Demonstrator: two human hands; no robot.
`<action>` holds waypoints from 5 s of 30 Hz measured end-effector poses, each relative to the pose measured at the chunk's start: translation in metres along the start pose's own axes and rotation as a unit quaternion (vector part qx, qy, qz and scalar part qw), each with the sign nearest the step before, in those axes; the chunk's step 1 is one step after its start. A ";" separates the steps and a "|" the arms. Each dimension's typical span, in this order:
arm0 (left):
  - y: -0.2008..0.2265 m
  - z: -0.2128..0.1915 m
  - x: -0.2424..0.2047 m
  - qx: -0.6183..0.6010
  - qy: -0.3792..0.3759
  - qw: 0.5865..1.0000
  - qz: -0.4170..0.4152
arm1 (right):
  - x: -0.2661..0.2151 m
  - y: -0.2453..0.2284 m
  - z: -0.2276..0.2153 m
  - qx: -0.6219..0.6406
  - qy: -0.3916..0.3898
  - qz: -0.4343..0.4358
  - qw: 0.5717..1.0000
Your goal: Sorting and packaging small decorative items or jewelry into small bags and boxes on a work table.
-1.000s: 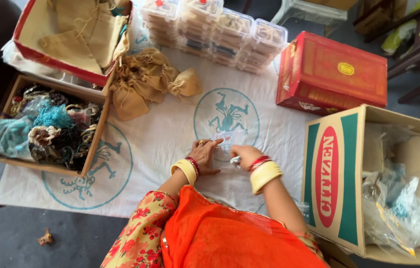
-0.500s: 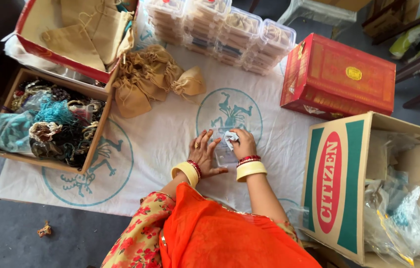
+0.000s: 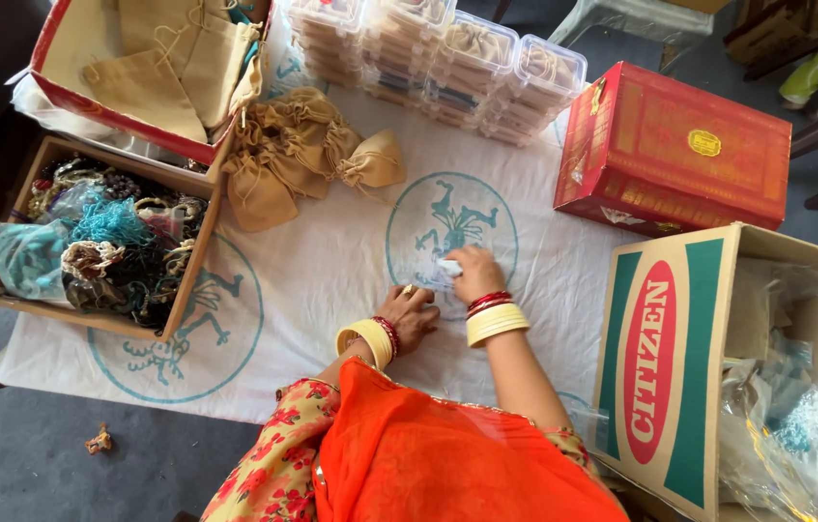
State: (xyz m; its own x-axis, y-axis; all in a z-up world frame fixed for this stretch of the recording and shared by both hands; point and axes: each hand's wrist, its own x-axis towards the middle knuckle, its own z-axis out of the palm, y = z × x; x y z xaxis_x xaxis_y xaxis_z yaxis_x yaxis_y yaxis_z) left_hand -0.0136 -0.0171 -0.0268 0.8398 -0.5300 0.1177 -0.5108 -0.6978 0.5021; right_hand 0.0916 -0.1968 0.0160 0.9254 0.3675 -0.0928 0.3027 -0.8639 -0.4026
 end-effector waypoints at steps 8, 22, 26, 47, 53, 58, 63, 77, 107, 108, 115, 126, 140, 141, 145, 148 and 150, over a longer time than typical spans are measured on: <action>0.006 -0.006 0.006 0.018 0.002 1.000 0.021 | -0.003 -0.015 0.005 0.057 0.111 0.036 0.992; 0.000 0.000 0.007 0.018 0.014 0.999 0.042 | -0.007 0.017 0.007 -0.038 0.084 0.033 0.995; 0.004 -0.007 0.005 -0.003 -0.001 0.999 0.050 | -0.015 0.001 0.022 0.105 0.102 -0.089 0.985; -0.002 0.001 0.005 -0.014 0.016 0.998 0.060 | -0.025 0.024 -0.003 0.001 0.028 -0.037 0.999; -0.001 0.000 0.005 -0.013 0.051 0.996 0.075 | -0.015 0.024 0.030 0.042 0.211 0.029 0.976; 0.002 -0.006 0.007 -0.023 0.036 0.997 0.065 | -0.025 -0.003 0.027 0.130 0.194 -0.054 0.971; -0.001 -0.004 0.004 -0.022 0.024 0.996 0.078 | -0.022 0.049 0.018 -0.068 0.061 0.045 0.995; -0.001 -0.002 0.007 -0.001 -0.007 0.997 0.083 | -0.026 0.024 -0.007 0.111 0.003 -0.133 0.985; 0.017 0.015 0.029 -0.043 0.191 0.943 -0.269 | -0.105 -0.032 0.015 0.140 0.216 -0.014 0.966; 0.006 0.021 0.022 -0.049 0.182 0.963 -0.193 | -0.103 -0.032 0.018 0.092 0.222 -0.035 0.970; 0.010 -0.002 0.014 -0.060 0.077 0.988 -0.119 | -0.055 -0.010 0.015 0.127 0.208 0.008 0.970; -0.011 0.025 0.010 0.033 0.059 0.985 -0.157 | -0.099 -0.028 0.029 0.163 0.145 -0.039 0.975; -0.002 0.002 0.013 -0.023 0.083 0.988 -0.129 | -0.085 -0.025 0.025 0.129 0.233 0.001 0.964; -0.002 0.001 0.012 -0.012 0.064 0.989 -0.135 | -0.093 -0.026 0.026 0.141 0.223 -0.043 0.964; 0.002 -0.002 0.013 -0.010 0.076 0.990 -0.121 | -0.068 -0.006 0.006 0.127 0.146 -0.077 0.978; 0.005 -0.001 0.014 -0.031 0.115 0.988 -0.101 | -0.046 0.007 0.002 0.080 0.192 -0.027 0.978; 0.004 -0.002 0.014 -0.025 0.105 0.988 -0.112 | -0.038 0.008 0.006 0.114 0.271 0.061 0.954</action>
State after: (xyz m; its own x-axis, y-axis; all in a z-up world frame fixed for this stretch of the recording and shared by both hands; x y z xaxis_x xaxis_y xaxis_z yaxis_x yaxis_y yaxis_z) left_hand -0.0029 -0.0261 -0.0213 0.9528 -0.2500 0.1725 -0.3034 -0.7583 0.5770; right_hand 0.0574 -0.2155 0.0106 0.9515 -0.0166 0.3073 0.1843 -0.7689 -0.6122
